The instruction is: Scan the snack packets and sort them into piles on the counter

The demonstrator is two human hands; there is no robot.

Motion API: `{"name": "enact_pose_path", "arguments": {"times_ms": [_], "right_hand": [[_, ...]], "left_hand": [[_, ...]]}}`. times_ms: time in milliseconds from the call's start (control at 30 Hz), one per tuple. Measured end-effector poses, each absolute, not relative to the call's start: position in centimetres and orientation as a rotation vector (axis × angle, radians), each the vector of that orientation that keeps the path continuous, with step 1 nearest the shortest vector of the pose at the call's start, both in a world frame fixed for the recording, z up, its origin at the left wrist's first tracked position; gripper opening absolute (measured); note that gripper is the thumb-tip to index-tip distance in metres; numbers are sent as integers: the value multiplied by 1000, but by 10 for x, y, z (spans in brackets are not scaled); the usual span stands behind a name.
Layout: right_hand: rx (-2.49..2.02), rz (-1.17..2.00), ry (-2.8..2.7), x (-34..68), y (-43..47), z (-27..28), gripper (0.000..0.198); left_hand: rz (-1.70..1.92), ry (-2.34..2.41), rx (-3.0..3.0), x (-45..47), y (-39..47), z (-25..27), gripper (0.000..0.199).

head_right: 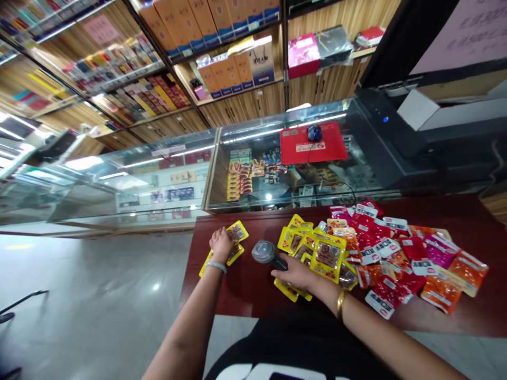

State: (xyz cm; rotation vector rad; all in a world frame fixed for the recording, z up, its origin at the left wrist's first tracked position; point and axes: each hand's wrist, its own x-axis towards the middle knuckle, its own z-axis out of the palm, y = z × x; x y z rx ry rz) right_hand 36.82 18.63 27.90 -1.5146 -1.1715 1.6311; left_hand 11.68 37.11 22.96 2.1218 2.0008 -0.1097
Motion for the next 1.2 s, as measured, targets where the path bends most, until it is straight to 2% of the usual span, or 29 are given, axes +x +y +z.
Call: {"name": "enact_pose_path", "arguments": {"times_ms": [133,300,667,800,867,967,1067,1133,1200], "right_hand": [[-1577,1624,-1127,372,189,279,41],[-1615,1582,-1041,376,191,279,36],[-1611,1566,-981,383,186,287,38],[-1563,1593,-1043,380,183,284,46],[-1553,1604,-1096,377,183,281,46],[-1570,1636,-1158,372,183,276,45],[-1546,1642,-1202,368,183,275,47],[-1527,1653,-1215,366,182,277,47],[-1533,1666,-1206,365,182,280,47]], "left_hand": [[-218,1962,2187,116,384,234,49],[-38,1800,1892,133,369,233,32],[393,1653,1566,158,328,205,27],[415,1207,1396,182,307,211,33],[413,1139,1390,181,304,216,35],[354,1612,1595,154,313,223,43],[89,2180,1746,113,332,224,72],[-61,2318,1729,93,344,222,82],[-159,2303,1726,86,354,221,79]]}}
